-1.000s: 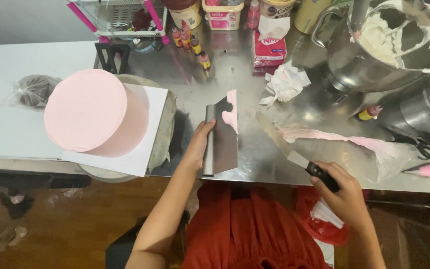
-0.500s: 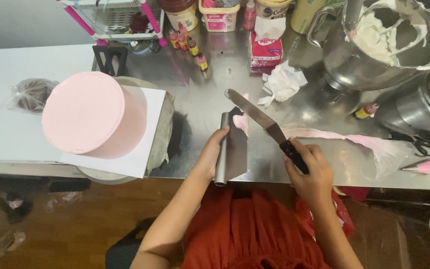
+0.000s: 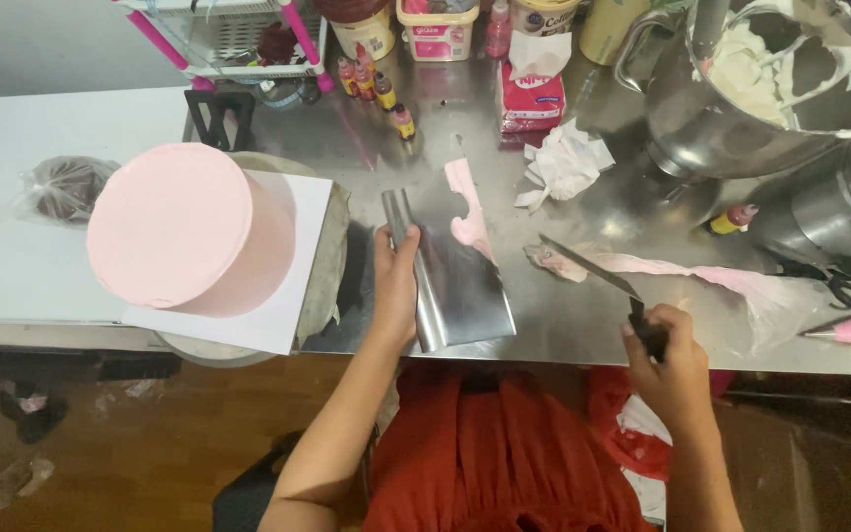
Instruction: Smoothing the frosting on a round pink cake using a metal scraper and a palette knife.
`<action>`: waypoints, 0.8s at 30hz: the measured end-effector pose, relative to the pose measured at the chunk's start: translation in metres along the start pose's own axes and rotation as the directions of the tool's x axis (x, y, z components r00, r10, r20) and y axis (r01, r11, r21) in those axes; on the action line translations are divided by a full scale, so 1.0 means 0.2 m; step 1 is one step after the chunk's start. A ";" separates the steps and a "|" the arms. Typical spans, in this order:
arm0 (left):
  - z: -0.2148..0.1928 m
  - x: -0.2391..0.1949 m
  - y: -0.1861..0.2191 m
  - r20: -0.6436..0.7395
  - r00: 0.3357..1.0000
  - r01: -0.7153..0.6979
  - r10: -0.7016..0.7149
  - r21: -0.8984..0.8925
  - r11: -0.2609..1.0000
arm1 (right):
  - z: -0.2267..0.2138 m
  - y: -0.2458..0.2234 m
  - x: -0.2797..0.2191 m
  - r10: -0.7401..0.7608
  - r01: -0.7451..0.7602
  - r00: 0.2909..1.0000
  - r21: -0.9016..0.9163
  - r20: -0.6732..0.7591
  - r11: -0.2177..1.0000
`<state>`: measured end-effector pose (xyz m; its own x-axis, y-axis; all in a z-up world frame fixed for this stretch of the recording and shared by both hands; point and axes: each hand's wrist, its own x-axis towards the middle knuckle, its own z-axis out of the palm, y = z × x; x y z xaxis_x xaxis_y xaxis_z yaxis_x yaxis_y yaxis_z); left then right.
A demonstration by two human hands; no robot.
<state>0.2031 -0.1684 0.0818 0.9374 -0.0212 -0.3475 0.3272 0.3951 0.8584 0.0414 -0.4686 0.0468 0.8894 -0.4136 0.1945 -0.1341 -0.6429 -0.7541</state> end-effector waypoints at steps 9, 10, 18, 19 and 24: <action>-0.04 -0.03 -0.08 -0.073 0.915 -0.370 0.396 0.233 0.899 | -0.02 -0.09 -0.03 -0.258 0.250 0.927 0.064 0.271 0.966; -0.04 -0.04 -0.09 -0.074 0.915 -0.372 0.397 0.232 0.899 | 0.00 -0.13 -0.01 -0.260 0.252 0.927 0.064 0.270 0.966; -0.02 -0.15 -0.25 -0.165 0.865 -0.410 0.475 0.315 0.856 | 0.17 -0.27 0.09 -0.524 0.518 0.849 0.096 0.066 0.850; -0.01 -0.17 -0.26 -0.164 0.865 -0.410 0.474 0.314 0.856 | 0.19 -0.28 0.10 -0.524 0.517 0.849 0.094 0.065 0.851; 0.00 -0.23 -0.29 -0.160 0.841 -0.476 0.516 0.235 0.848 | 0.26 -0.30 0.15 -0.588 0.586 0.809 -0.051 -0.011 0.808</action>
<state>0.1409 -0.1913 0.0474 0.9386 0.3329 0.0907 -0.1406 0.1289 0.9816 0.0979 -0.4091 0.0655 0.7936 0.0361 0.6074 0.3911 -0.7950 -0.4637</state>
